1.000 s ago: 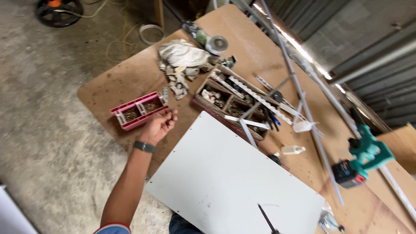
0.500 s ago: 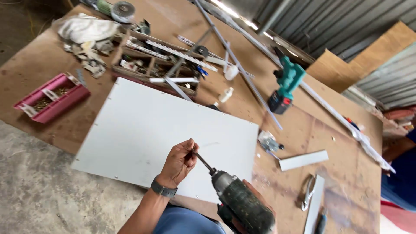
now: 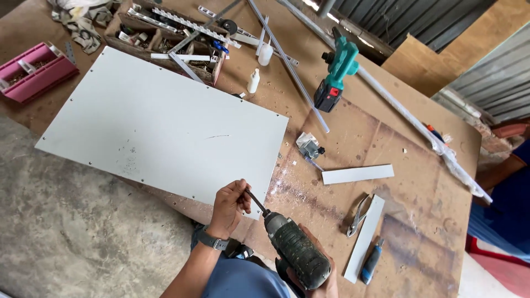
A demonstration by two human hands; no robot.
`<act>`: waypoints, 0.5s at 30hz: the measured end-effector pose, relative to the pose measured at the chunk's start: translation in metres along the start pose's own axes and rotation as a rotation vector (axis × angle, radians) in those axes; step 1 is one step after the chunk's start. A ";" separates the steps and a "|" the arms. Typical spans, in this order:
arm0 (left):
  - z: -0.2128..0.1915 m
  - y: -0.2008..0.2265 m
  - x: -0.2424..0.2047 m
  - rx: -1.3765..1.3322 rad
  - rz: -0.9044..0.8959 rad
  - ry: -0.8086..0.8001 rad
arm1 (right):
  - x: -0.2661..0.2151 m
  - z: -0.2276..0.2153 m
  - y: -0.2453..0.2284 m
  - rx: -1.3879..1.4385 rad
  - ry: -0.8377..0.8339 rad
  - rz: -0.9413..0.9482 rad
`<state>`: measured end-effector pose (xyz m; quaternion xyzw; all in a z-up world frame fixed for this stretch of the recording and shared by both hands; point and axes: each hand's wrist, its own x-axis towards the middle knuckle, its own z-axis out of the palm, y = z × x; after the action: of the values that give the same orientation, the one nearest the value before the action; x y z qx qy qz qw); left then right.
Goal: Drilling screws into a white melamine board to assemble a cabinet structure.
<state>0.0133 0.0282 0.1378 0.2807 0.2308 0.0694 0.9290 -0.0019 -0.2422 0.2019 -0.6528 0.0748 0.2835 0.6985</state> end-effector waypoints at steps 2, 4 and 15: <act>0.007 -0.003 -0.003 0.200 0.051 -0.029 | 0.008 -0.026 0.024 0.315 0.070 0.179; 0.010 -0.009 0.002 0.230 0.050 -0.055 | 0.005 -0.032 0.023 0.421 0.098 0.243; 0.026 -0.017 0.096 0.255 -0.094 -0.168 | 0.039 -0.035 -0.025 -0.377 0.070 -0.127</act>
<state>0.1106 0.0261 0.1104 0.3903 0.1720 -0.0275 0.9041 0.0522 -0.2637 0.1998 -0.7847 0.0032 0.2252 0.5775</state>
